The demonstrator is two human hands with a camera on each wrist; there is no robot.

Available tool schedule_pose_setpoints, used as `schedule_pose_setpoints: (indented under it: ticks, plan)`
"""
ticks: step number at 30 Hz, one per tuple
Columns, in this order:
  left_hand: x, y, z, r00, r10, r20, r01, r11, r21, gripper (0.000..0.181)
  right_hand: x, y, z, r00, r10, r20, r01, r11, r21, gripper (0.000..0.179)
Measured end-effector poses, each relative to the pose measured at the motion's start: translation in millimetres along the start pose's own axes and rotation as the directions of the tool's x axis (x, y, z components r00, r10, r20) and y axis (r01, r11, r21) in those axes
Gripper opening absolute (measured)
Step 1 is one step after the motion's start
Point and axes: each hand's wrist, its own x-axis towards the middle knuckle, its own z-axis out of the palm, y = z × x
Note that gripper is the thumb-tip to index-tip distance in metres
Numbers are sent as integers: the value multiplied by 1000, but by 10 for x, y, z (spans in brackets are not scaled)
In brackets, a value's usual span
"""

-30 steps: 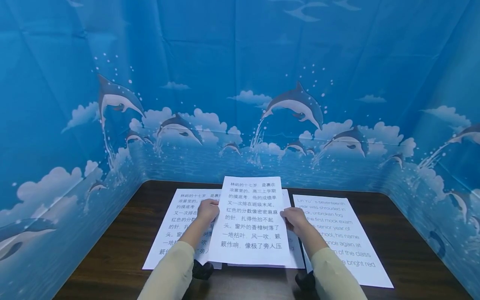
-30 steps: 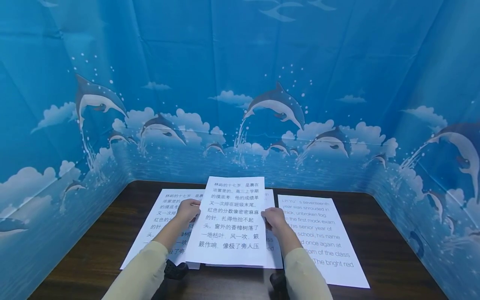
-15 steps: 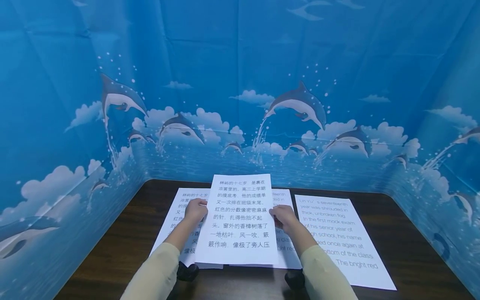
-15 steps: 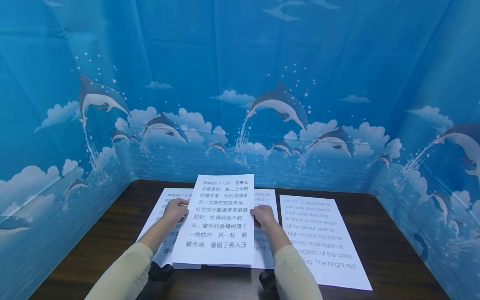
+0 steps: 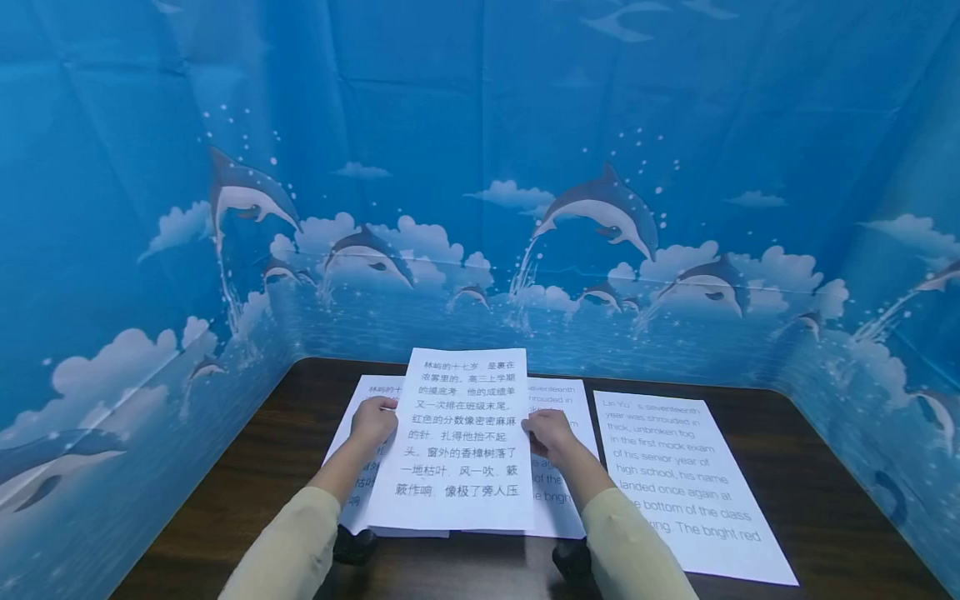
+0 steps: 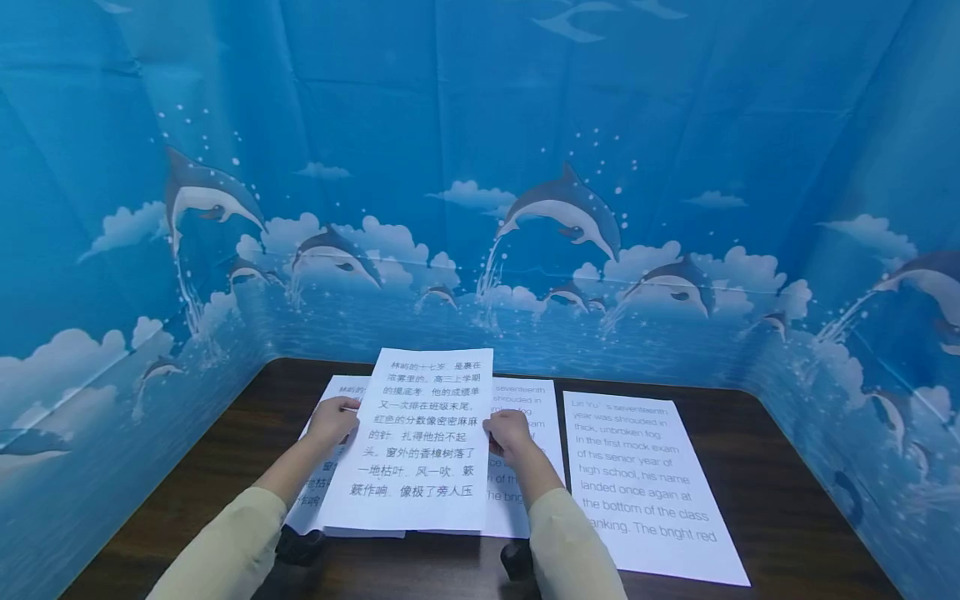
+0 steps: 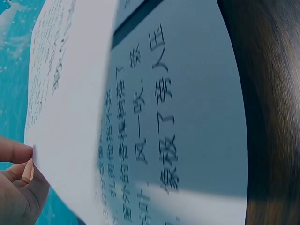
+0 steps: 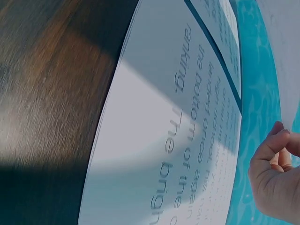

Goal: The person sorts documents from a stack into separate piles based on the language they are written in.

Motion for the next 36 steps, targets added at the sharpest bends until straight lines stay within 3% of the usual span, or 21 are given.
schedule_pose_setpoints:
  ticks: [25,36]
  plan:
    - [38,-225,-416,999,30,-31,-29,999,22,29,-90,-58,431,996,-50,75,47,998,36,15]
    - [-33,-260,-495,999,-21,-38,21,1000,8,30,-93,-33,584,997,-50,59,46,997,65,24]
